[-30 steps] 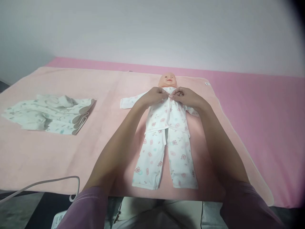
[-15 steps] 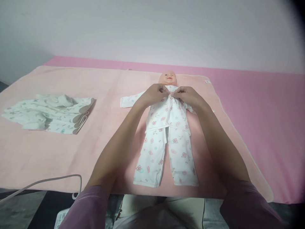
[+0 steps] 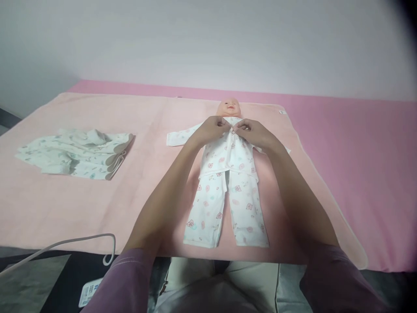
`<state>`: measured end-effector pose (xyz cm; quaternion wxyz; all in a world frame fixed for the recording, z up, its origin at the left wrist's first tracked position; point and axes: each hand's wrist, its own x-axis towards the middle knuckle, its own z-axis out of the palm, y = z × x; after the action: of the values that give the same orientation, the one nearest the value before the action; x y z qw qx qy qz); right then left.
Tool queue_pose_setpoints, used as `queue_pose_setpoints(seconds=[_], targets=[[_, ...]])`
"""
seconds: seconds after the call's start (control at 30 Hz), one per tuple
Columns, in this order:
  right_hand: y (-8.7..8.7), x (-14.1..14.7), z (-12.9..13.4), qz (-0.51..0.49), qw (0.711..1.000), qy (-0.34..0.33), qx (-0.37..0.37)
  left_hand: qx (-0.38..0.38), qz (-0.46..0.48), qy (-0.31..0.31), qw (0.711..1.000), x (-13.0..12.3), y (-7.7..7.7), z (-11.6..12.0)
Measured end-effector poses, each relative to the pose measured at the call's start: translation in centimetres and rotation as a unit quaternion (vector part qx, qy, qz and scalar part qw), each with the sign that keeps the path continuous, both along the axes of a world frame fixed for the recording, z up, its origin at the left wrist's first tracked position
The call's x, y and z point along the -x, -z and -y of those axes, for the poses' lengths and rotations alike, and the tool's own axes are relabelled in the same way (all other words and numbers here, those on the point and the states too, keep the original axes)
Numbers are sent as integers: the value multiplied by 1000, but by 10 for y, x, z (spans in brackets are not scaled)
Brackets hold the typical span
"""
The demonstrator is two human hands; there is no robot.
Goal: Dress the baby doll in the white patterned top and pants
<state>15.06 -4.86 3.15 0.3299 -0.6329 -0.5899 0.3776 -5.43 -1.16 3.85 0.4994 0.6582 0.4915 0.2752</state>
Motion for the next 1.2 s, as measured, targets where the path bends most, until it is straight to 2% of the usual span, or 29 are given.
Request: queue_pose_setpoints(seconds=[0.13,0.37,0.6,0.73,0.87,1.0,1.2], targets=[[-5,-5,1,-45,998,-27,35,-43,-13,20,999,3,2,-4],[-3,1,1,-50,999,-7,12,-34,3,29,999,5,6,-9],[0,0,-1,-34,999,-13,-2,-29,-12,25,999,6,0,-7],[7,-2,-7,-57,998,7,7,-37,-8,26,999,7,1,-8],[17,1,-13,-68,997,47,3,-83,-20,30,996,5,5,-9],[20,11,-9,-33,995,84,-33,-107,-39,18,993,2,5,-6],[6,12,-3,54,996,47,-60,-100,-44,7,994,-2,7,-7]])
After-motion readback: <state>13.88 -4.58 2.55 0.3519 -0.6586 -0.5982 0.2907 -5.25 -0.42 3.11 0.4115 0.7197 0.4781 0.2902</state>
